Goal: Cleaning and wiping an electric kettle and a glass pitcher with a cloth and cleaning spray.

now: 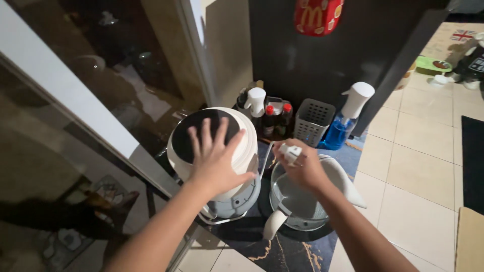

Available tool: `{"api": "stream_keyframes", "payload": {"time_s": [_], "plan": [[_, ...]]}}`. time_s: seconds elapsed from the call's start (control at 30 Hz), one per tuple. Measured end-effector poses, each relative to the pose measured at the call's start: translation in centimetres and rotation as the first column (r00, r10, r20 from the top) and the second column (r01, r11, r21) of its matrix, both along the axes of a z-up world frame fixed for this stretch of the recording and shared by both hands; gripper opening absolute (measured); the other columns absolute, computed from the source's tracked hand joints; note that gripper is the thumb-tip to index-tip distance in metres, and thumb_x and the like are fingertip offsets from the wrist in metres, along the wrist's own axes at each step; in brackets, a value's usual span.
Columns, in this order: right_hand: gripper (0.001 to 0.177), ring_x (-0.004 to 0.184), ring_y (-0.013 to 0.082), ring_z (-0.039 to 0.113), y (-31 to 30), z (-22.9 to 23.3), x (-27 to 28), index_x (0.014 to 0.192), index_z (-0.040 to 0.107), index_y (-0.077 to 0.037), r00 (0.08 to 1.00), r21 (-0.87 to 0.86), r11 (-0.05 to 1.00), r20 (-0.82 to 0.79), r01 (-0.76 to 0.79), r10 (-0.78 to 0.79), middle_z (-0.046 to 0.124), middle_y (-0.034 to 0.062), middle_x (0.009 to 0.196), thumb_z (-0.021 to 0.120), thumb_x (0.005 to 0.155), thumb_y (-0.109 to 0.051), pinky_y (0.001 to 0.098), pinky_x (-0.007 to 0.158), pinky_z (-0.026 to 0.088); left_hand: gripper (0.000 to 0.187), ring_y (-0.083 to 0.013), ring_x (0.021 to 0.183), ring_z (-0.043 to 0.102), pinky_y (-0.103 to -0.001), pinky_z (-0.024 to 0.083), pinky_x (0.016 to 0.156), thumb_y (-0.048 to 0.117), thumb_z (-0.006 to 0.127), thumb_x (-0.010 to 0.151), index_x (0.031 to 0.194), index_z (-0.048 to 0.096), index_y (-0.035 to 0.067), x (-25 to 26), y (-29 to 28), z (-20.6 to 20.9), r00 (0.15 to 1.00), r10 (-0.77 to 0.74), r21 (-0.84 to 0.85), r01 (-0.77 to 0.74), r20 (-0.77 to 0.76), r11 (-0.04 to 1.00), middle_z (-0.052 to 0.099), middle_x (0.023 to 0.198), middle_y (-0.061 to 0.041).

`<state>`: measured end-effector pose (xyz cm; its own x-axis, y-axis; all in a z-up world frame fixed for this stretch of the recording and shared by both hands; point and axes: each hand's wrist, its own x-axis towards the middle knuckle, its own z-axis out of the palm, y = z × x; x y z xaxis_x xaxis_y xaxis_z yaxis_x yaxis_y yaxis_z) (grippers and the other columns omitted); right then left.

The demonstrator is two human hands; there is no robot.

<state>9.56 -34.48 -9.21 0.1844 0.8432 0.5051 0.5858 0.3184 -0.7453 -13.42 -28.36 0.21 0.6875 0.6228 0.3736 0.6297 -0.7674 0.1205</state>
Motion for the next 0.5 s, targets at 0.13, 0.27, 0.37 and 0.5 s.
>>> {"api": "stream_keyframes", "payload": {"time_s": [0.13, 0.27, 0.37, 0.5], "plan": [[0.015, 0.085, 0.0146, 0.072, -1.3, 3.0, -0.9, 0.104, 0.072, -0.007, 0.993, -0.151, 0.988, -0.106, 0.034, -0.051, 0.077, 0.0053, 0.094, 0.073, 0.092, -0.017, 0.0310, 0.073, 0.058, 0.103, -0.0573, 0.148, 0.011, -0.079, 0.002, 0.108, 0.055, 0.085, 0.061, 0.152, 0.044, 0.029, -0.5, 0.6, -0.1, 0.987, 0.139, -0.102, -0.147, -0.081, 0.984, 0.024, 0.164, -0.021], [0.017, 0.086, 0.0119, 0.071, -2.4, 4.6, -1.8, 0.104, 0.073, -0.008, 0.981, -0.234, 0.969, -0.156, 0.079, -0.118, 0.077, 0.0051, 0.093, 0.069, 0.096, -0.023, 0.0310, 0.073, 0.056, 0.098, -0.0545, 0.148, 0.012, -0.078, 0.005, 0.112, 0.055, 0.082, 0.065, 0.153, 0.043, 0.034, -1.2, 1.3, 0.1, 0.979, 0.161, -0.161, -0.180, -0.126, 0.970, 0.024, 0.163, -0.018], [0.019, 0.084, 0.0128, 0.071, -3.7, 5.6, -2.7, 0.105, 0.074, -0.008, 0.986, -0.206, 0.971, -0.096, 0.117, -0.139, 0.078, 0.0051, 0.093, 0.069, 0.096, -0.024, 0.0316, 0.071, 0.056, 0.094, -0.0534, 0.148, 0.015, -0.078, 0.007, 0.112, 0.057, 0.081, 0.067, 0.151, 0.044, 0.034, -2.0, 2.3, 0.4, 0.983, 0.151, -0.176, -0.168, -0.106, 0.970, 0.025, 0.163, -0.018], [0.019, 0.081, 0.0151, 0.071, -5.5, 7.0, -5.1, 0.106, 0.075, -0.010, 0.981, -0.244, 0.956, -0.067, 0.160, -0.182, 0.079, 0.0045, 0.095, 0.068, 0.095, -0.023, 0.0329, 0.068, 0.055, 0.094, -0.0529, 0.148, 0.017, -0.078, 0.010, 0.111, 0.062, 0.080, 0.068, 0.150, 0.044, 0.034, -3.5, 3.9, 0.8, 0.985, 0.146, -0.212, -0.163, -0.095, 0.964, 0.025, 0.164, -0.017]]}}
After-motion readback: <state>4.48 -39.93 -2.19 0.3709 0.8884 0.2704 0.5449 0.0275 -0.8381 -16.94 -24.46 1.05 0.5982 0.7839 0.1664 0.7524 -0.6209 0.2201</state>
